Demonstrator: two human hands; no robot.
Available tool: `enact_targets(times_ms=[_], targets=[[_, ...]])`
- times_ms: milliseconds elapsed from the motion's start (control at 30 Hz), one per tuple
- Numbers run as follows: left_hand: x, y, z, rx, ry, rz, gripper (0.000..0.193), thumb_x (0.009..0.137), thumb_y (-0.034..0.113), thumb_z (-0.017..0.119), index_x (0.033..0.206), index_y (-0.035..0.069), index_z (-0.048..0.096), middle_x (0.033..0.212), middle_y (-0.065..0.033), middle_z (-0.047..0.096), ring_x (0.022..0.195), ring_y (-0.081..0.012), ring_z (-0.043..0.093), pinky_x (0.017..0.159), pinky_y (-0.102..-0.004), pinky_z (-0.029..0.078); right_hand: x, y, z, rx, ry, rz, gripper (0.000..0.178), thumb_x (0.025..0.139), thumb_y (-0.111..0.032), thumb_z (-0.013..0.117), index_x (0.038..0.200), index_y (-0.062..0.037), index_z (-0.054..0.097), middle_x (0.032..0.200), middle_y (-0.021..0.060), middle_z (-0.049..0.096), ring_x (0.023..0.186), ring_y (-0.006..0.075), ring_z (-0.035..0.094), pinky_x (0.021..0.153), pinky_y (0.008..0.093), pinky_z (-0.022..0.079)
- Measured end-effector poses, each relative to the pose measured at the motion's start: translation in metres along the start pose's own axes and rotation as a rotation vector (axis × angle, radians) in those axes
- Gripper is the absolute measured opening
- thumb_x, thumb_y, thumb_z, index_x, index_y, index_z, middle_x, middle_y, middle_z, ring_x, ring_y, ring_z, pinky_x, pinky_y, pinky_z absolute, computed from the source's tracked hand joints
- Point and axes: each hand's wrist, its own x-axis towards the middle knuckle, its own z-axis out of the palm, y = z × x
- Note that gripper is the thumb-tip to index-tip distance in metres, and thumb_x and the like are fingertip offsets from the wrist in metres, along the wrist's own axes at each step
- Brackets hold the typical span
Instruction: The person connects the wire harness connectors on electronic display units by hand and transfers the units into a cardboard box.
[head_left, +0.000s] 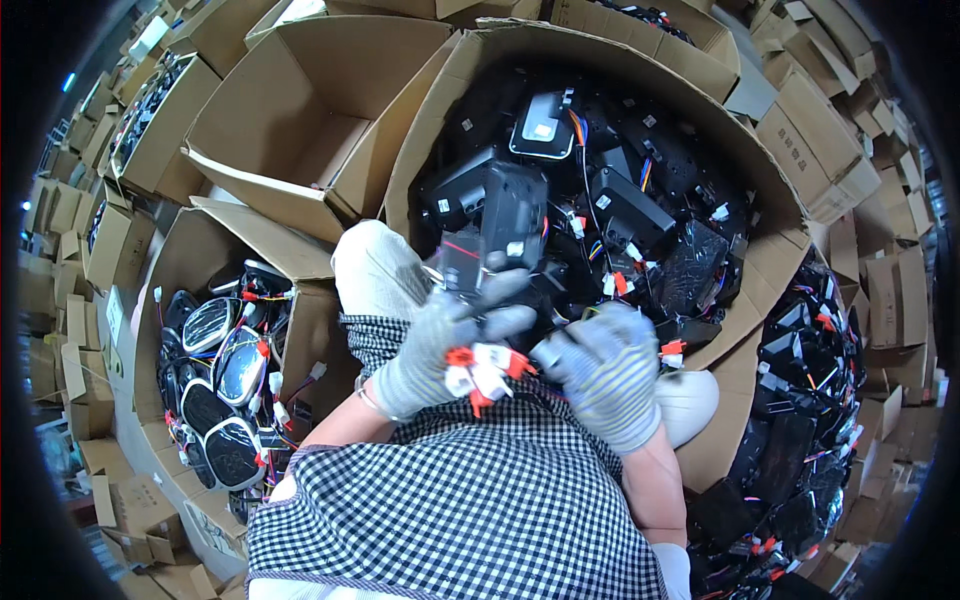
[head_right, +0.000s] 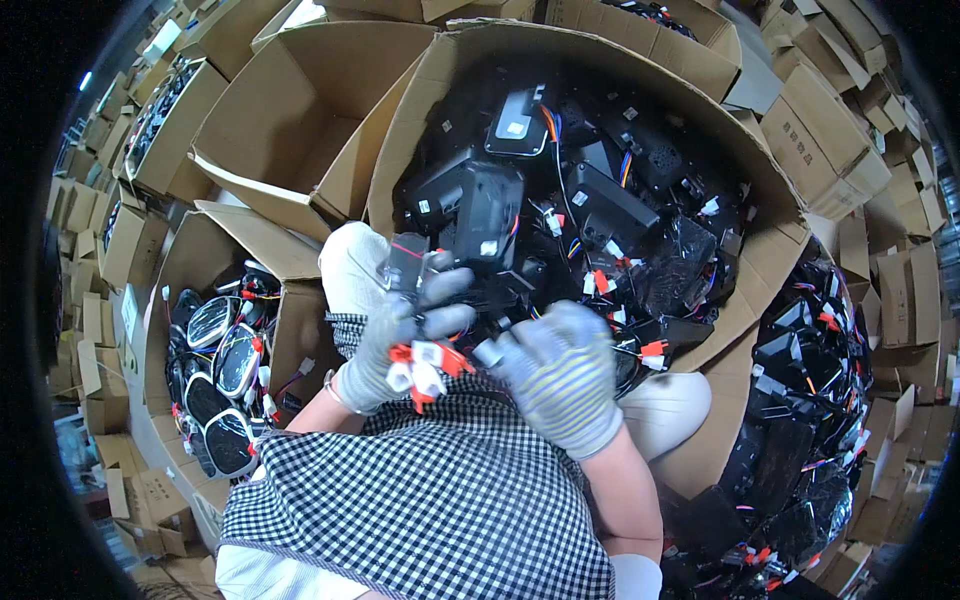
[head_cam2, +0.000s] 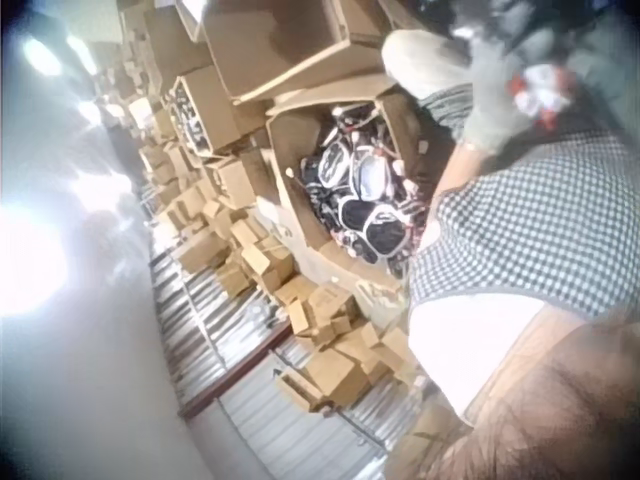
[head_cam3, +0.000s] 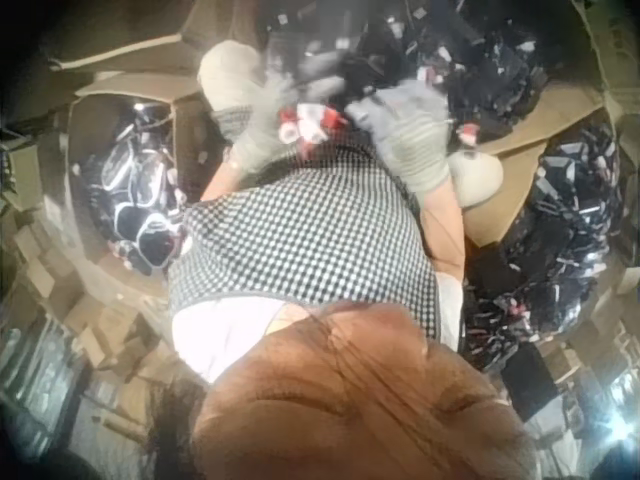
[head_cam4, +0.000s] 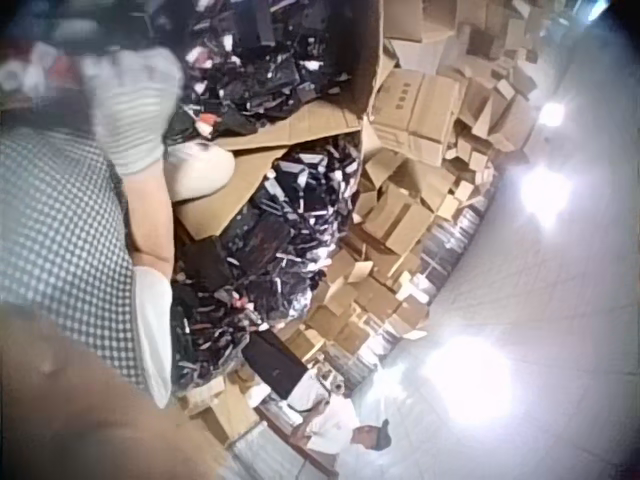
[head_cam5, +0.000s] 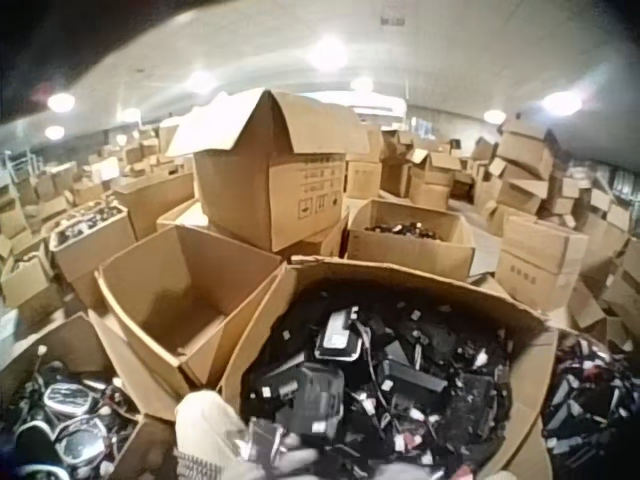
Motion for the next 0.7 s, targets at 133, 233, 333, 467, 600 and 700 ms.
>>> enact_targets(times_ms=[133, 233, 333, 467, 600, 700], targets=[[0.006, -0.015, 0.010, -0.451, -0.277, -0.018, 0.051, 0.080, 0.023, 0.065, 0.126, 0.006, 0.053, 0.117, -0.0156, 0.054, 0.109, -0.0317, 0.052, 0.095, -0.0405, 0.039, -0.001, -0.005, 0.003, 0.230, -0.142, -0.040, 0.019, 0.068, -0.018, 0.065, 0.085, -0.0097, 0.065, 0.088, 0.0072, 0.062, 0.080, 0.0272, 0.060, 0.065, 0.0380, 0.051], [-0.006, -0.022, 0.003, -0.184, -0.304, 0.066, 0.049, 0.075, 0.022, 0.068, 0.120, 0.005, 0.057, 0.103, -0.0123, 0.058, 0.099, -0.0288, 0.055, 0.088, -0.0372, 0.042, -0.005, -0.007, 0.010, 0.411, -0.188, -0.025, 0.019, 0.068, -0.017, 0.067, 0.084, -0.0077, 0.063, 0.089, 0.0098, 0.061, 0.074, 0.0278, 0.060, 0.062, 0.0388, 0.049], [-0.013, -0.017, 0.005, -0.464, 0.096, -0.240, 0.035, 0.071, 0.020, 0.076, 0.097, 0.003, 0.060, 0.082, -0.0041, 0.059, 0.073, -0.0174, 0.059, 0.070, -0.0269, 0.045, -0.017, -0.001, 0.020, 0.498, 0.067, 0.253, 0.015, 0.080, -0.020, 0.065, 0.086, -0.0067, 0.061, 0.098, 0.0122, 0.060, 0.075, 0.0236, 0.060, 0.064, 0.0336, 0.049], [-0.026, -0.017, 0.001, -0.798, 0.104, -0.609, 0.051, 0.081, 0.045, 0.066, 0.109, 0.004, 0.054, 0.087, 0.0014, 0.058, 0.077, -0.0073, 0.055, 0.070, -0.0225, 0.044, -0.023, -0.002, -0.001, 1.332, 0.003, 1.020, 0.038, 0.087, -0.038, 0.060, 0.093, -0.0015, 0.067, 0.079, 0.0045, 0.063, 0.060, 0.0069, 0.054, 0.055, 0.0198, 0.042], [-0.034, -0.016, 0.013, -1.120, 0.177, -0.556, 0.050, 0.083, 0.044, 0.064, 0.111, 0.004, 0.055, 0.094, -0.0004, 0.061, 0.079, -0.0079, 0.057, 0.074, -0.0237, 0.046, -0.016, -0.006, 0.002, 1.193, -0.127, 0.987, 0.045, 0.087, -0.044, 0.059, 0.092, 0.0000, 0.067, 0.059, -0.0030, 0.051, 0.052, 0.0036, 0.042, 0.051, 0.0195, 0.034], [-0.023, -0.008, 0.009, -0.772, 0.120, -0.528, 0.032, 0.082, 0.025, 0.069, 0.104, 0.003, 0.060, 0.097, -0.0065, 0.066, 0.087, -0.0132, 0.062, 0.077, -0.0268, 0.047, -0.004, -0.008, -0.003, 1.206, -0.157, 0.932, 0.042, 0.088, -0.042, 0.058, 0.090, -0.0012, 0.068, 0.057, -0.0041, 0.047, 0.052, 0.0034, 0.041, 0.050, 0.0202, 0.031]])
